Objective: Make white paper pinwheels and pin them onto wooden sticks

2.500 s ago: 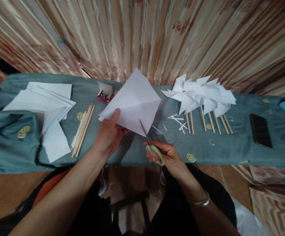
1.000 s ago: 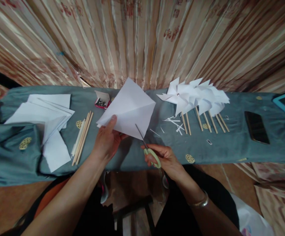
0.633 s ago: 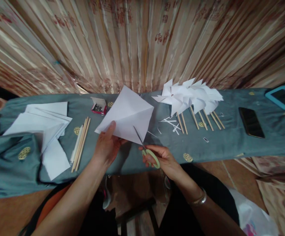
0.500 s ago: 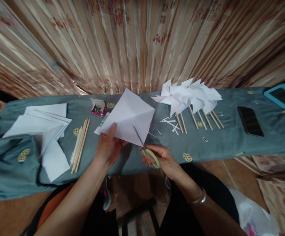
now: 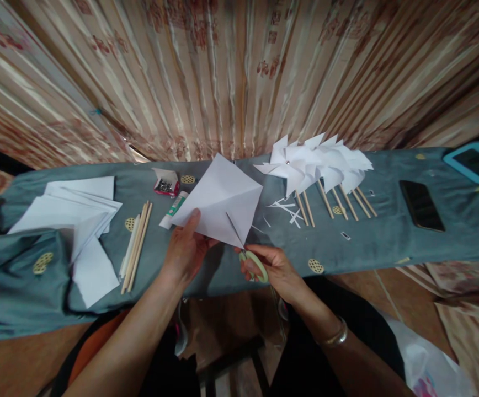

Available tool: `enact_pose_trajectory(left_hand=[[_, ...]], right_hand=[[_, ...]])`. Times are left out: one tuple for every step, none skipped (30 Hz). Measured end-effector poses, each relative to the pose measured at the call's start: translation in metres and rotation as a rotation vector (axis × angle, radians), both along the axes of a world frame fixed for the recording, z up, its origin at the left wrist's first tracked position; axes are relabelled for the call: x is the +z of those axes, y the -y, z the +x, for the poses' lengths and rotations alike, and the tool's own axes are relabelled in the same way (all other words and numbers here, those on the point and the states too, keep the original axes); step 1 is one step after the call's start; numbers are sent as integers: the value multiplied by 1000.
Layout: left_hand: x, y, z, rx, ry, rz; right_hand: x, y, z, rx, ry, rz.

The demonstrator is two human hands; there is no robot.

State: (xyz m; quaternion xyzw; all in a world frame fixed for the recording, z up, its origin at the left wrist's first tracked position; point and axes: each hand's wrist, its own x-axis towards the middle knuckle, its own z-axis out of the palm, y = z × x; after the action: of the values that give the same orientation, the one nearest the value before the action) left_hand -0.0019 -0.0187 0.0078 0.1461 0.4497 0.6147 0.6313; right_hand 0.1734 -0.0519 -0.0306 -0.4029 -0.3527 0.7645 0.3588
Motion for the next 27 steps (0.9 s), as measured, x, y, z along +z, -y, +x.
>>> enact_pose_trajectory(left_hand=[[0, 0, 0, 0, -3, 1], [0, 0, 0, 0, -4, 2], [-1, 0, -1, 0, -3, 2], [-1, 0, -1, 0, -2, 4], [-1, 0, -1, 0, -1, 9], [-1, 0, -1, 0, -2, 16], [-1, 1, -2, -2, -3, 23], [-1, 1, -2, -3, -5, 27], [-1, 1, -1, -4, -8, 27], [-1, 1, -1, -4, -11, 24], [-1, 1, -1, -3, -13, 19], [-1, 1, -1, -2, -14, 13], [-1, 1, -1, 1, -15, 11], [-1, 1, -1, 0, -15, 11], [-1, 1, -1, -3, -15, 16], [-2, 1, -1, -6, -14, 22], [-3, 1, -1, -8, -14, 26], [-3, 1, -1, -8, -14, 28], [-4, 1, -2, -9, -14, 28], [-4, 1, -2, -9, -14, 27], [-4, 1, -2, -9, -14, 24], [-4, 1, -2, -11, -13, 23], [-4, 1, -2, -13, -12, 25], [-4, 1, -2, -15, -9, 28], [-4, 1, -2, -15, -7, 31], [-4, 1, -2, -13, -4, 32], [-4, 0, -2, -10, -2, 31]], right_hand=[[-1, 0, 0, -1, 1, 1], [-2, 0, 0, -1, 2, 1], [-2, 1, 0, 0, 2, 1], [-2, 1, 0, 3, 1, 1], [-2, 1, 0, 2, 2, 4], [-2, 1, -1, 1, 2, 7], [-2, 1, -1, 0, 2, 10], [-1, 1, -1, -3, 1, 12], [-1, 1, -2, -5, -1, 11], [0, 1, -2, -6, -3, 10], [0, 1, -2, -5, -5, 7], [0, 1, -2, -5, -5, 7], [-1, 1, -2, -7, -5, 8], [-1, 0, -2, -10, -3, 10], [-1, 1, -2, -12, 0, 14], [-2, 1, -2, -14, 4, 19], [-2, 1, -2, -14, 7, 24], [-2, 1, -2, -12, 10, 27], [-3, 1, -2, -9, 15, 31], [-3, 1, -2, -6, 22, 35], [-3, 1, -2, -4, 26, 38], [-3, 1, -2, -5, 30, 40], [-2, 1, -2, -6, 31, 40], [-2, 1, -3, -8, 29, 37], [-1, 1, -3, -12, 26, 32], [0, 1, -3, -15, 24, 26], [1, 0, -3, -19, 24, 22]])
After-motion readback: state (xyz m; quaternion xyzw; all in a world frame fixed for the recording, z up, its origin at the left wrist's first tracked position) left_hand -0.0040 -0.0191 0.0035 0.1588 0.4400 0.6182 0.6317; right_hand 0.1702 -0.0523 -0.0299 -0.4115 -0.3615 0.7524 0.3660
